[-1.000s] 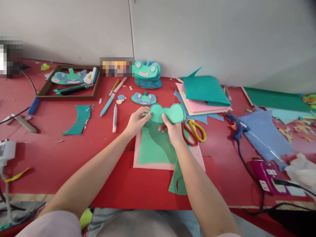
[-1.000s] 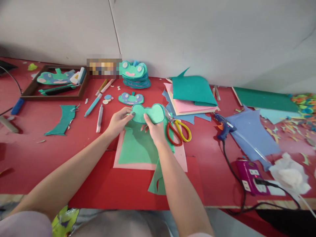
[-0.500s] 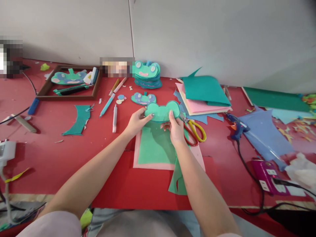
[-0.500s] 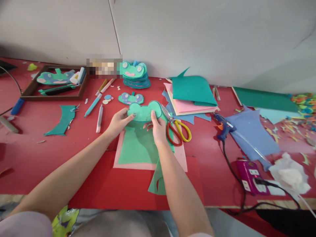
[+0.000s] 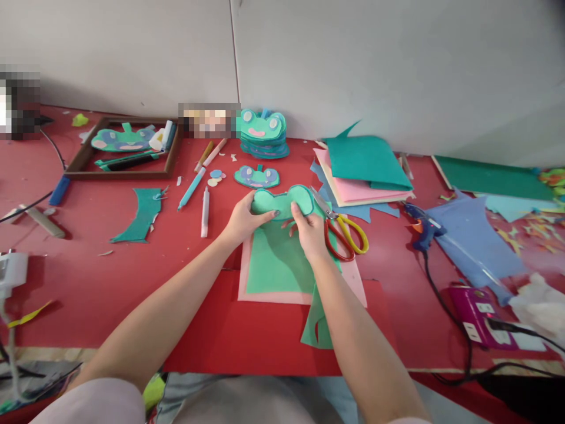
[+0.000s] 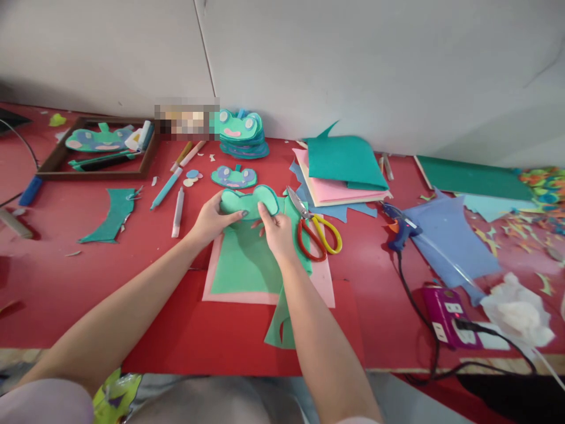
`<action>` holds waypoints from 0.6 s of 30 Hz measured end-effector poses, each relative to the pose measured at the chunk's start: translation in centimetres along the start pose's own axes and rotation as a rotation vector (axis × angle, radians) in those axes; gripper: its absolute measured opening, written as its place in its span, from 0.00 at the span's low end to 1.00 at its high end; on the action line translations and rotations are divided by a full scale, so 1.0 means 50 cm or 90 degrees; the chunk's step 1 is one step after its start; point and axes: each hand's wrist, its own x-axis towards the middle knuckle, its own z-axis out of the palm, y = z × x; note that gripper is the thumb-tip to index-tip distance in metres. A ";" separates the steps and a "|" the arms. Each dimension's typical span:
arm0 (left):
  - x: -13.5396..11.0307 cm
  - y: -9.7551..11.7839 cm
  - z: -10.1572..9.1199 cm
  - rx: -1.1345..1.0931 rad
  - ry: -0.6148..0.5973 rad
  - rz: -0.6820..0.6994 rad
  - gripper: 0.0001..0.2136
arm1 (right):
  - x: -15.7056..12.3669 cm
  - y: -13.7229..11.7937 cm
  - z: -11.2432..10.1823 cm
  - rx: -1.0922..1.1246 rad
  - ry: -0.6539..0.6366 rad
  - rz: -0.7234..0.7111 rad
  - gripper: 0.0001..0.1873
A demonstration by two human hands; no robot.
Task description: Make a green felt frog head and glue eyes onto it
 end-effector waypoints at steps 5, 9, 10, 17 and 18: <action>-0.001 0.004 0.000 -0.005 0.014 -0.019 0.18 | -0.002 -0.006 0.001 -0.015 -0.029 0.005 0.27; -0.002 0.008 0.000 -0.001 0.025 -0.017 0.17 | -0.002 -0.004 0.003 -0.005 -0.022 0.011 0.27; -0.002 0.009 0.000 0.001 0.029 -0.011 0.17 | -0.002 -0.004 0.004 -0.001 -0.019 0.011 0.27; 0.000 0.006 -0.004 0.051 0.036 0.009 0.16 | -0.001 0.001 0.005 0.002 0.016 0.030 0.24; 0.000 0.007 -0.003 0.052 0.036 0.010 0.16 | 0.000 0.002 0.005 0.001 0.027 0.029 0.24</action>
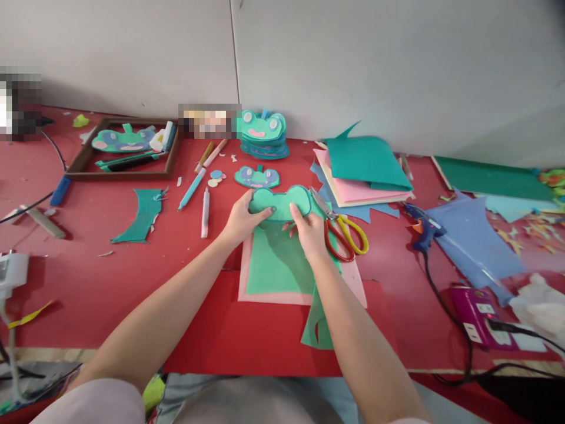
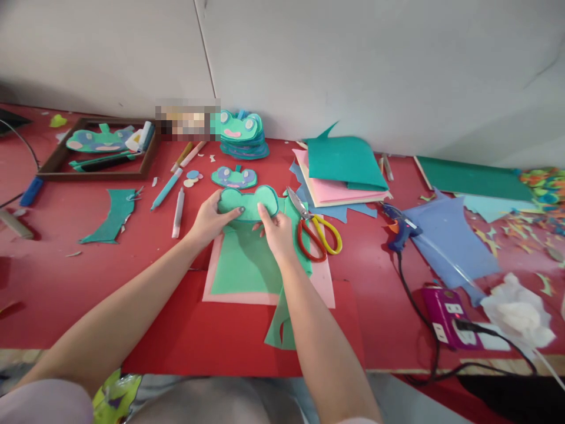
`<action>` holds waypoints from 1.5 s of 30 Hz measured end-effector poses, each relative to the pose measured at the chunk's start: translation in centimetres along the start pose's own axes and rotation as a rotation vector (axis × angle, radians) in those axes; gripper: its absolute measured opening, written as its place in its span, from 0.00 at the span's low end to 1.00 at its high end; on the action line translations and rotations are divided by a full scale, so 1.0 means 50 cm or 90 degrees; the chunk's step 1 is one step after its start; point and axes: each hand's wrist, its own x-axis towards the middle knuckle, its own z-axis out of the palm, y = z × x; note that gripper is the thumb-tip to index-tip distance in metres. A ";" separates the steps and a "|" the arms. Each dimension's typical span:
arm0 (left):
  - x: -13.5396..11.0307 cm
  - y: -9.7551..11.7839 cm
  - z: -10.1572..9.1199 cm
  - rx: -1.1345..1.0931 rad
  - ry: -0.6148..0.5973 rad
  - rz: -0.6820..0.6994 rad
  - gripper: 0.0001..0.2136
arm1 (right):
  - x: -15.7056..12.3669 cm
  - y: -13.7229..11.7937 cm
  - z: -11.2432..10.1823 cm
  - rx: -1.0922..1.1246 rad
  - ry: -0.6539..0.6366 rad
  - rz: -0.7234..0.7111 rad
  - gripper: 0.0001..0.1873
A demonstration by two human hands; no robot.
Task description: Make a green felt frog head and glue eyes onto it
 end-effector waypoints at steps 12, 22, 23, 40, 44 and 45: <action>-0.001 0.007 0.000 -0.037 -0.001 -0.034 0.17 | 0.012 0.023 -0.003 0.069 0.074 -0.009 0.20; 0.001 0.004 0.008 -0.113 -0.045 -0.111 0.13 | 0.016 0.015 -0.010 0.134 0.125 -0.030 0.19; 0.001 0.004 0.007 -0.103 -0.043 -0.111 0.13 | 0.017 0.015 -0.010 0.143 0.129 -0.027 0.19; 0.001 0.013 0.005 -0.112 0.014 -0.071 0.10 | 0.023 0.023 -0.015 0.158 0.136 -0.029 0.17; 0.001 0.016 0.003 -0.086 0.008 -0.086 0.08 | 0.024 0.025 -0.015 0.153 0.136 -0.037 0.17; 0.001 0.016 0.003 -0.081 0.005 -0.087 0.09 | 0.024 0.025 -0.015 0.155 0.137 -0.039 0.17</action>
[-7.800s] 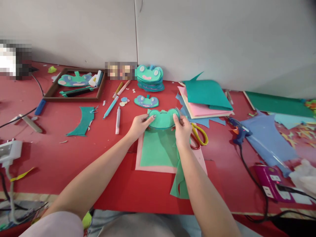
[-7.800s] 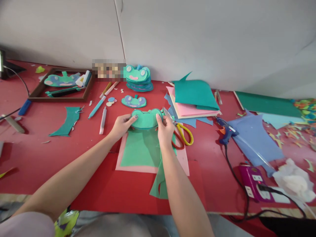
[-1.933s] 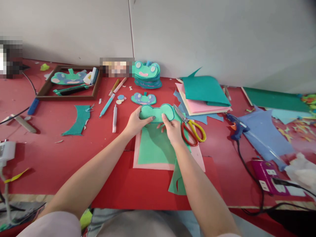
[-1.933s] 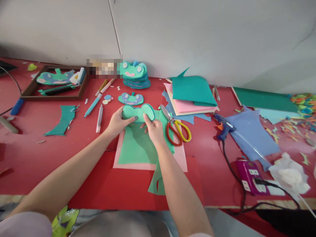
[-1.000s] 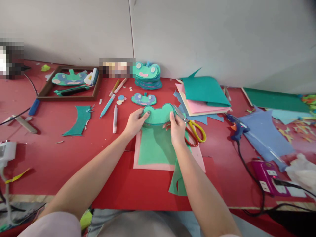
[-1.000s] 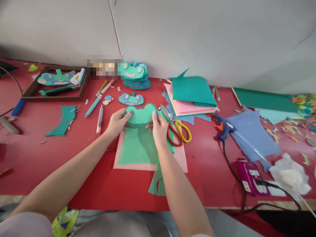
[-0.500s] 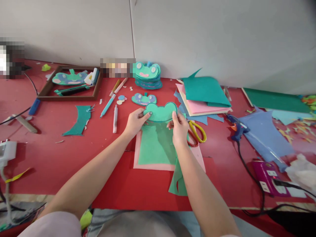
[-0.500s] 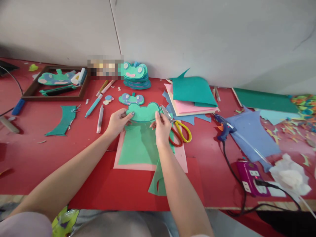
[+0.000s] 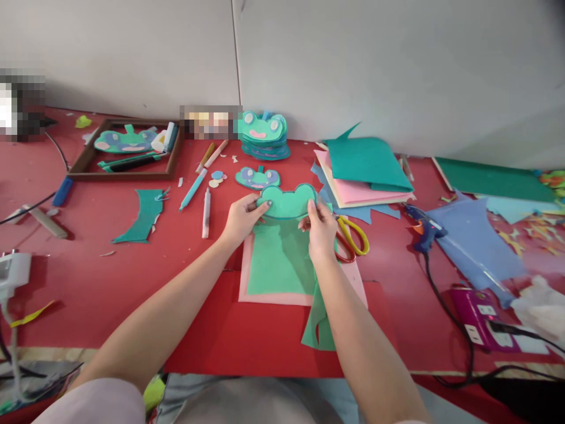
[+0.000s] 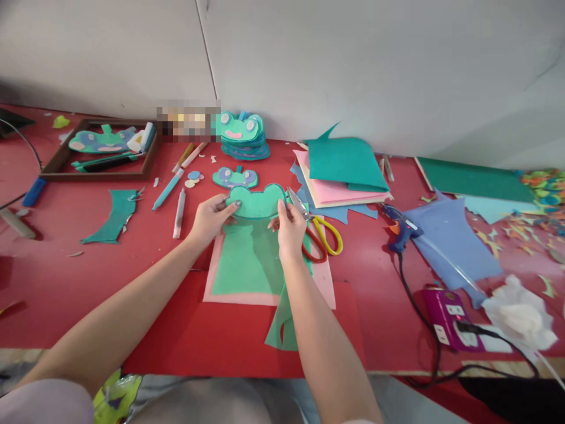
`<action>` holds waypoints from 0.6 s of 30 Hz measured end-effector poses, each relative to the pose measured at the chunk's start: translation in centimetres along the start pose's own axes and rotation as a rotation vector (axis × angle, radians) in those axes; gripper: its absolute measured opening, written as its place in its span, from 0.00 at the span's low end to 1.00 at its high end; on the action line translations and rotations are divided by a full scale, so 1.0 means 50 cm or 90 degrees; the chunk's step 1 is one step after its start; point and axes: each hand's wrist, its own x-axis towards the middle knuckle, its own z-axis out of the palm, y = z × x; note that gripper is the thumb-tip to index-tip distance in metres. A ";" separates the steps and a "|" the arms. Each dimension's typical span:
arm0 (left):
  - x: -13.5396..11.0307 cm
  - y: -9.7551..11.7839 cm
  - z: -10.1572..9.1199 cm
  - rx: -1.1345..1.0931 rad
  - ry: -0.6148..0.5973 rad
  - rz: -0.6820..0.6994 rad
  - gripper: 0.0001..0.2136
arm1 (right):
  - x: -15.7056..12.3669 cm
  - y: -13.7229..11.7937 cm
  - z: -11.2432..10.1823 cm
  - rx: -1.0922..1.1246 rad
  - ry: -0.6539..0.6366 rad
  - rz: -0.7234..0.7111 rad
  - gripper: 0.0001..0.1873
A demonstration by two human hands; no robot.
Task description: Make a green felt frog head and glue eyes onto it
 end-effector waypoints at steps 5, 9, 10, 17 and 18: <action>-0.001 -0.003 -0.001 0.004 0.012 0.002 0.14 | 0.000 0.001 0.001 0.013 -0.002 0.003 0.17; -0.001 -0.006 -0.002 0.009 0.037 0.001 0.15 | 0.000 0.001 0.001 0.010 -0.014 0.006 0.18; -0.001 -0.006 -0.002 0.007 0.042 0.001 0.14 | 0.000 0.001 0.001 0.006 -0.015 0.003 0.18; 0.000 -0.008 -0.001 -0.052 0.056 -0.014 0.12 | -0.001 0.001 0.003 -0.010 -0.016 0.004 0.18; 0.000 -0.008 -0.002 -0.053 0.056 -0.020 0.12 | -0.001 0.001 0.004 -0.007 -0.015 0.004 0.18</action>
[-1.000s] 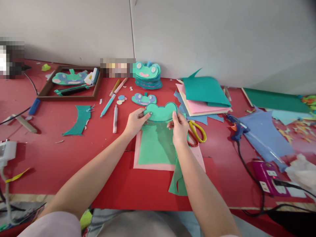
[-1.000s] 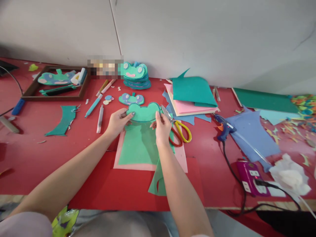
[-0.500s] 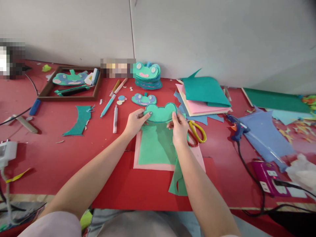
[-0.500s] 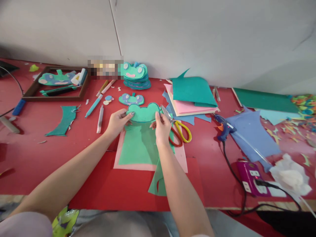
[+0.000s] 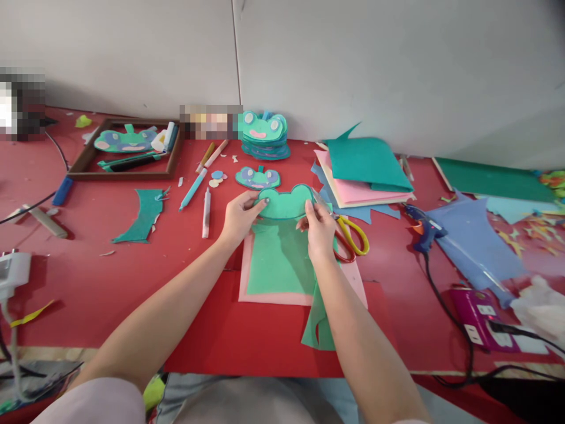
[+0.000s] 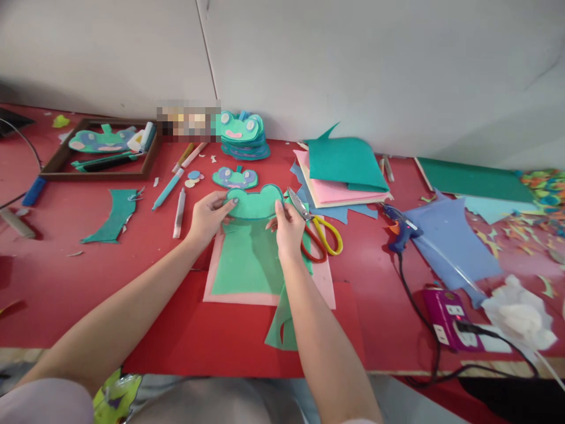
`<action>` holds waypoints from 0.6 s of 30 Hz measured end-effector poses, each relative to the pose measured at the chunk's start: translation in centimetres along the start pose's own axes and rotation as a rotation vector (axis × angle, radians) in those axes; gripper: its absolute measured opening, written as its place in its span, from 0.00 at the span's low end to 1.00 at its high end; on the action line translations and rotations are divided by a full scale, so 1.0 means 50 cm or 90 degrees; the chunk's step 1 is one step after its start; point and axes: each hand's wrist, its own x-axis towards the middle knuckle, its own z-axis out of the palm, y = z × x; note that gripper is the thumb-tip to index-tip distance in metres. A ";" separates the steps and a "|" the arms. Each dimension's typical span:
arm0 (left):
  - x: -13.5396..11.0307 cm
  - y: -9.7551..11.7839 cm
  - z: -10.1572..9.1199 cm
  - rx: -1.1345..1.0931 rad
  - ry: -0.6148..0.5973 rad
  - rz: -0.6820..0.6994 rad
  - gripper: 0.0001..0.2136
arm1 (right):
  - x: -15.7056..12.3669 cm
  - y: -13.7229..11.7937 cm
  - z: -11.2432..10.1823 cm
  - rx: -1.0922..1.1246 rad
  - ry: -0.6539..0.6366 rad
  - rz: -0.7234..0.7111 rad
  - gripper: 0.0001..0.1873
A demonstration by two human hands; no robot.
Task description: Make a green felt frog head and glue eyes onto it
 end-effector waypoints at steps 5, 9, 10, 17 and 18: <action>-0.001 0.005 0.000 0.013 -0.006 -0.028 0.13 | 0.000 0.000 0.000 0.009 0.001 -0.003 0.17; -0.002 0.005 0.002 0.014 -0.016 -0.012 0.15 | 0.000 0.002 -0.002 0.022 0.005 -0.007 0.17; -0.002 0.005 0.003 0.016 -0.025 -0.009 0.15 | 0.000 0.002 -0.002 0.023 0.006 -0.006 0.17; -0.002 0.005 0.001 0.099 -0.015 0.004 0.17 | -0.001 -0.003 0.000 0.026 0.005 -0.010 0.17; -0.002 0.005 0.001 0.106 -0.011 0.008 0.17 | -0.002 -0.003 0.001 0.025 0.003 -0.007 0.17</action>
